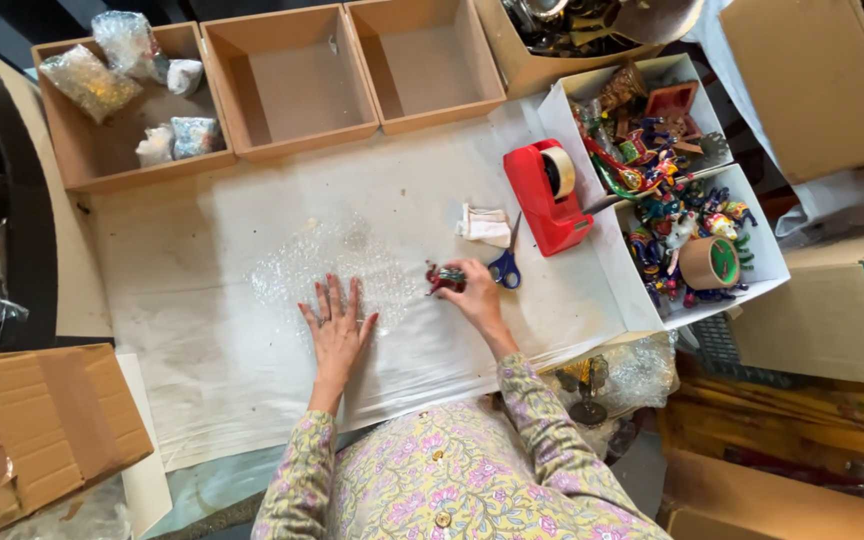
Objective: Wrapping small elephant figurines in bubble wrap and securing them for shipment.
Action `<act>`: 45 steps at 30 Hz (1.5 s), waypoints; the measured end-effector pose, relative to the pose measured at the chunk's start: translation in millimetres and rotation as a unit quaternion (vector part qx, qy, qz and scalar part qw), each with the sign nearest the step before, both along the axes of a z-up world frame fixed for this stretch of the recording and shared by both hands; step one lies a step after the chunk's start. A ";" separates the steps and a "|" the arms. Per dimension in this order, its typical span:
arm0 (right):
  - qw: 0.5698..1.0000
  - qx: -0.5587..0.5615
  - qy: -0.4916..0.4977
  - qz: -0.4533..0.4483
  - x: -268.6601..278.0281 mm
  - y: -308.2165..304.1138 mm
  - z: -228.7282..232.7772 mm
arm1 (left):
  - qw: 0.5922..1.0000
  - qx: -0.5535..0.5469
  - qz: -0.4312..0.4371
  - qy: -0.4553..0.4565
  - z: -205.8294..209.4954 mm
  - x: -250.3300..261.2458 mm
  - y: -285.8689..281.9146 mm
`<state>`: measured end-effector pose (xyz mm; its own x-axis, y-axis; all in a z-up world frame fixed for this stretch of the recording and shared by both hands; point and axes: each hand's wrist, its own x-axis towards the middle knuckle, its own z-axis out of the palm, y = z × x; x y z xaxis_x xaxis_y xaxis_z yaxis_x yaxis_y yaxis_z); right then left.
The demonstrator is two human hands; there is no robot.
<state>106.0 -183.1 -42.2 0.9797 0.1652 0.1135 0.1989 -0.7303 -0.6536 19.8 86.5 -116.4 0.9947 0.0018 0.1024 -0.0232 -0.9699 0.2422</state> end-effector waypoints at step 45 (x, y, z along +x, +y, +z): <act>0.991 -0.005 -0.114 0.073 -12.7 66.8 26.9 | 0.994 -0.008 -0.109 0.010 18.7 5.9 -2.0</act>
<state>93.3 -116.3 -15.3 0.8939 0.3056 0.3279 0.4454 -0.6883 -0.5726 25.6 84.5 -97.7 0.9733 -0.2135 0.0837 -0.2282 -0.9382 0.2602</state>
